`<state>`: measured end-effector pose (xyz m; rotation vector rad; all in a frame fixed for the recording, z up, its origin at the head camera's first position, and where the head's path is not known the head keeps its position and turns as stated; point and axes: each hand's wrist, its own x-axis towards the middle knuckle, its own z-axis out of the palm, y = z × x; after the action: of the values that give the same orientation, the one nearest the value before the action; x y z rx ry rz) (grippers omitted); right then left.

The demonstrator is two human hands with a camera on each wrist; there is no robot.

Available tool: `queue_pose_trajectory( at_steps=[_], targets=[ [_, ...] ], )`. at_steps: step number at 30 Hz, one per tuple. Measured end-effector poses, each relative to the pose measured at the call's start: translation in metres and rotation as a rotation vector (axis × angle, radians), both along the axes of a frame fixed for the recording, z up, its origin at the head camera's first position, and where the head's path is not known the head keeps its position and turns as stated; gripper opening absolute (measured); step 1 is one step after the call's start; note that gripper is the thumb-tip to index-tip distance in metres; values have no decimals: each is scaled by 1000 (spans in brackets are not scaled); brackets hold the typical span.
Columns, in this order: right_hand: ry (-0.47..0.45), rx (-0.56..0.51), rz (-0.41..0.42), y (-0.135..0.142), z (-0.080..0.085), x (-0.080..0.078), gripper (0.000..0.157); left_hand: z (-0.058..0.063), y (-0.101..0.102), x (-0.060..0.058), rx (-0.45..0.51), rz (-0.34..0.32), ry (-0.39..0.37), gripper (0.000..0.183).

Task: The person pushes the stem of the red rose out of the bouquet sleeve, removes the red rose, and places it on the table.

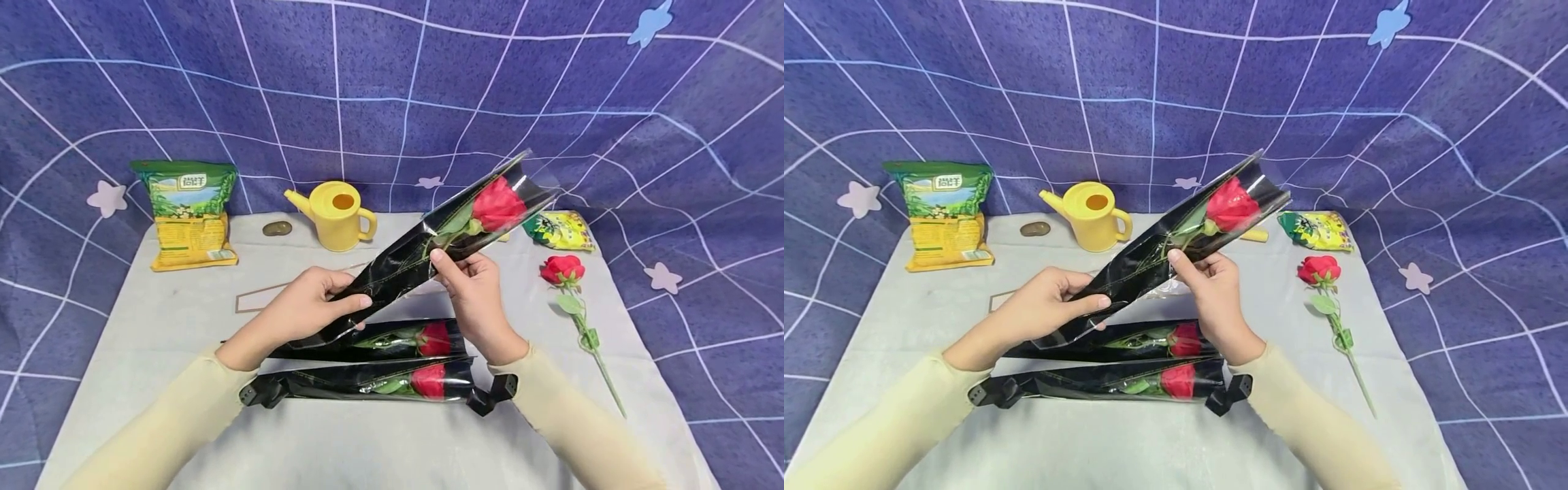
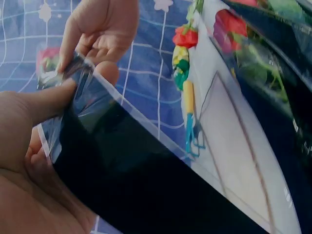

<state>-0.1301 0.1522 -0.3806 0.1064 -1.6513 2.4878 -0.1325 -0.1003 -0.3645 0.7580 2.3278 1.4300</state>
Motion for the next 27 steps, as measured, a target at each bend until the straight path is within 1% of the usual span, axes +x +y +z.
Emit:
queue_pose_trajectory(
  at_steps=[2,4,5,7,10,12,13,14,16,19,20,23,24,27],
  targets=[
    [-7,24,-33,-4,-2,1,9,-3,3,1,-6,27,29,36],
    [-5,63,-49,-7,-4,1,10,-6,5,2,-16,58,67,45],
    [-5,82,-49,-8,-5,1,12,-7,6,2,-13,66,68,47],
    [-4,119,-42,-9,-7,1,15,-9,8,3,1,58,39,41],
    [-6,162,-27,-9,-7,2,18,-10,11,5,29,31,-37,30],
    [-15,179,-14,-9,-8,3,20,-9,13,7,54,18,-104,22],
    [-22,182,-3,-10,-9,4,20,-6,14,8,60,18,-122,20],
    [-27,185,8,-11,-10,5,20,-6,15,8,56,21,-121,19],
    [-39,188,25,-12,-12,6,21,-8,17,7,38,32,-87,20],
    [-41,192,47,-12,-14,7,22,2,18,11,23,41,-54,24],
    [-40,201,50,-11,-14,6,22,3,18,11,27,39,-51,24],
    [-34,211,61,-4,-13,3,20,15,16,16,41,31,-104,21],
    [-31,215,64,-1,-12,2,20,15,14,15,34,34,-96,24],
    [-37,210,70,8,-7,-3,18,11,7,14,-21,77,-32,36]
  ],
)
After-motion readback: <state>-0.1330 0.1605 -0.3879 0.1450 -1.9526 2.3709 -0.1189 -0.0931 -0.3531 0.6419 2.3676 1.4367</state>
